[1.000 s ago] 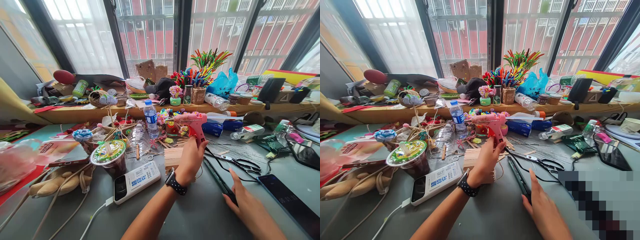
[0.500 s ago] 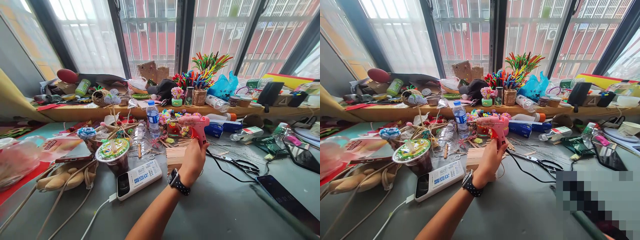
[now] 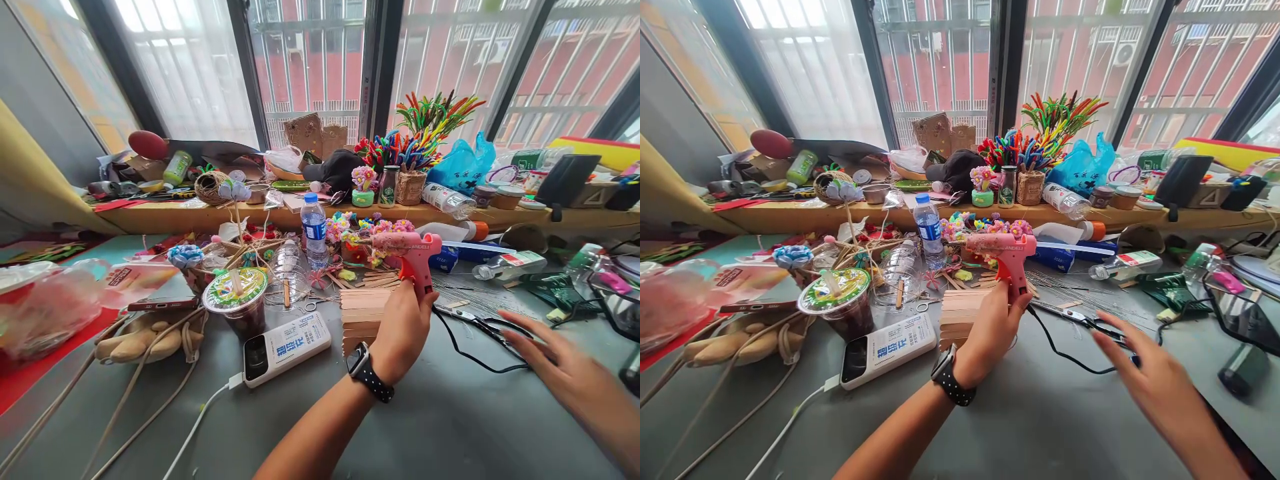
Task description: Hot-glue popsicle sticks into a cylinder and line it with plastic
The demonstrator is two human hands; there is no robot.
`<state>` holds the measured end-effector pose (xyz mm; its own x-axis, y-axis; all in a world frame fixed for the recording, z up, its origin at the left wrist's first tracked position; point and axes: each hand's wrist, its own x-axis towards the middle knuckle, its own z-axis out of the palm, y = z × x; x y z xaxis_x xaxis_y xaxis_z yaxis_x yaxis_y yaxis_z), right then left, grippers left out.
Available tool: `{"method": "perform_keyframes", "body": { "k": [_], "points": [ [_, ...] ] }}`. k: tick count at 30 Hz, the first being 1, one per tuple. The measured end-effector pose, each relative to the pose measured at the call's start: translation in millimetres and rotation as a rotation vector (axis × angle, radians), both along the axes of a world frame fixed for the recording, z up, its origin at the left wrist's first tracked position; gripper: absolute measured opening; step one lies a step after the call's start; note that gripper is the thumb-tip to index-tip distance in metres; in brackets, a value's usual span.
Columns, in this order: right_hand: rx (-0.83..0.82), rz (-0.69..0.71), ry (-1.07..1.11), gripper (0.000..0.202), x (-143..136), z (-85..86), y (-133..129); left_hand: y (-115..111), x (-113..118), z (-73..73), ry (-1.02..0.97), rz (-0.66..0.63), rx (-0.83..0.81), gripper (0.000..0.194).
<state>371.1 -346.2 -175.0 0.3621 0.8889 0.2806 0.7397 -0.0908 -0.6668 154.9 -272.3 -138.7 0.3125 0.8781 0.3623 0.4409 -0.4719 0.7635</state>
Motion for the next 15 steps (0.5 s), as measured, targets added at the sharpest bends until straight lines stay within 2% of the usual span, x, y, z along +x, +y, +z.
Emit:
{"method": "perform_keyframes", "body": {
  "k": [1,3,6,8,11,13,15],
  "points": [
    [-0.035,0.01,0.057,0.047,-26.4,15.8,11.9,-1.3,0.3,-0.9,-0.006,0.0,0.01,0.018],
    [0.036,0.146,0.239,0.052,-72.7,36.1,30.8,-4.1,1.5,-2.2,-0.02,-0.013,0.039,0.018],
    [0.129,0.284,0.451,0.048,-113.7,47.2,48.8,-7.8,5.5,-3.3,-0.021,-0.076,0.102,0.02],
    [0.143,0.288,0.556,0.037,-124.2,48.3,54.6,-9.9,8.5,-3.5,0.013,-0.12,0.155,0.024],
    [0.221,0.219,0.728,0.029,-125.9,44.1,56.5,-14.6,7.0,-2.5,0.122,-0.124,0.214,0.024],
    [0.27,0.159,0.829,0.028,-121.9,38.0,55.8,-19.5,-1.3,-0.5,0.205,-0.109,0.281,0.026],
    [0.284,0.105,0.886,0.029,-115.7,31.0,54.9,-24.1,-15.6,2.1,0.268,-0.11,0.359,0.041]
  ]
}}
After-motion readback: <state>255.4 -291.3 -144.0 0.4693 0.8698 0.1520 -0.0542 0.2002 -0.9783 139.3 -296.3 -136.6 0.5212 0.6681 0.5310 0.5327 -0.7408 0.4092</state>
